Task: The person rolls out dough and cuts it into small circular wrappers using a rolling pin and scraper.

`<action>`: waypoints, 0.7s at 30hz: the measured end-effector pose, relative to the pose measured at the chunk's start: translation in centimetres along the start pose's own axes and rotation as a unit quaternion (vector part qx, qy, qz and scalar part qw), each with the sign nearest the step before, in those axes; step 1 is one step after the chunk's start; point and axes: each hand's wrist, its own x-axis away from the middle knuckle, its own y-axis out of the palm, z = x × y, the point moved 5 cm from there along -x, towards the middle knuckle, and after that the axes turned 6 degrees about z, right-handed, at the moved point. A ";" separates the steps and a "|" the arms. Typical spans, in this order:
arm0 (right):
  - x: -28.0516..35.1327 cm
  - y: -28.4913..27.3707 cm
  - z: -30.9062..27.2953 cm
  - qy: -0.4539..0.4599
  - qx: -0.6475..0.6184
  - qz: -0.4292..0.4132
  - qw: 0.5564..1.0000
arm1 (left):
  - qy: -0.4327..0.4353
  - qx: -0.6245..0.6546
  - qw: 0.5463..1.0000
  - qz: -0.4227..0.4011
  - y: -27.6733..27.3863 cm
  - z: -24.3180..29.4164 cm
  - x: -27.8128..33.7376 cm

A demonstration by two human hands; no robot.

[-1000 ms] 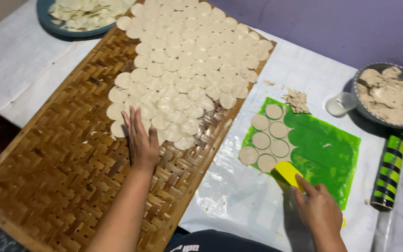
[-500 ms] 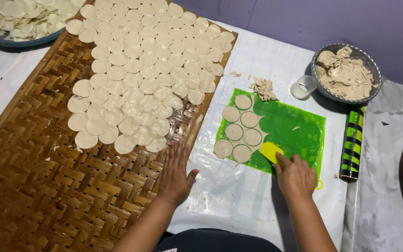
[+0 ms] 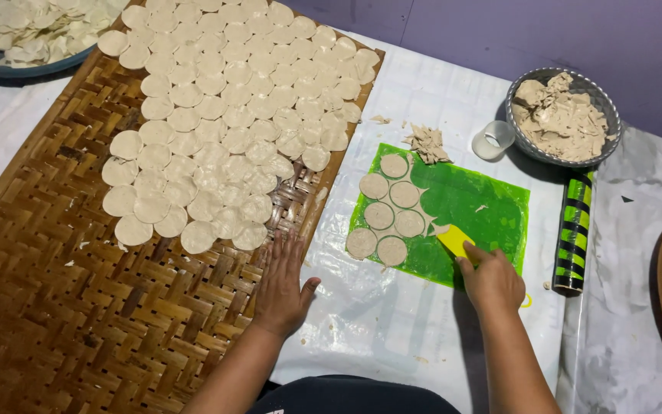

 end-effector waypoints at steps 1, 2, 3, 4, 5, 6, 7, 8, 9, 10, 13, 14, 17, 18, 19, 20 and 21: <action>0.1 -0.2 -0.9 -0.001 -0.001 0.000 1.000 | 0.000 0.000 1.000 0.001 0.0 0.0 0.0; 0.2 -0.6 -2.0 -0.035 0.065 0.021 0.997 | -0.001 -0.006 1.000 -0.002 0.0 0.0 0.0; 0.3 -0.9 -3.1 -0.069 0.130 0.042 0.988 | -0.001 -0.011 1.000 -0.006 0.1 0.0 0.0; 0.0 -0.6 -3.7 -0.069 0.131 0.042 0.988 | -0.001 -0.010 1.000 -0.006 0.1 0.0 0.0; -0.3 -0.3 -4.3 -0.074 0.129 0.041 0.988 | -0.001 -0.004 1.000 -0.007 0.1 0.0 0.0; -0.7 0.0 -5.0 -0.079 0.126 0.041 0.988 | -0.001 0.001 1.000 -0.006 0.2 0.0 -0.1; -1.2 0.0 -5.3 -0.079 0.127 0.041 0.988 | -0.001 0.002 1.000 -0.006 0.2 0.0 -0.1; -1.8 0.2 -5.6 -0.065 0.090 0.027 0.994 | -0.001 0.003 1.000 -0.005 0.1 0.0 -0.1; -2.4 0.3 -5.9 -0.050 0.053 0.012 0.997 | -0.002 0.005 1.000 -0.004 0.1 0.0 -0.1; -3.5 2.2 -4.3 -0.050 0.052 0.012 0.997 | -0.002 0.004 1.000 -0.004 0.1 0.0 0.0; -6.7 7.0 -0.5 0.010 -0.194 -0.056 0.979 | 0.001 0.010 1.000 0.008 0.0 -0.1 -0.1; -7.3 7.6 0.2 0.036 -0.273 -0.067 0.959 | 0.006 0.012 1.000 0.012 0.0 -0.1 -0.1; -7.1 4.9 -0.8 0.047 -0.250 -0.050 0.966 | 0.003 0.005 1.000 0.002 -0.1 0.0 0.0; -6.9 3.2 -1.7 0.032 -0.148 -0.021 0.988 | -0.005 -0.005 1.000 -0.012 0.0 0.0 0.0; -6.9 3.0 -2.5 0.031 -0.148 -0.021 0.988 | -0.005 -0.005 1.000 -0.010 0.2 -0.1 0.0; -6.8 2.5 -3.6 -0.013 -0.040 0.011 0.999 | -0.007 -0.007 1.000 -0.014 0.3 -0.3 0.0; -6.7 2.1 -4.7 -0.058 0.068 0.043 0.995 | -0.010 -0.010 1.000 -0.017 0.5 -0.4 0.1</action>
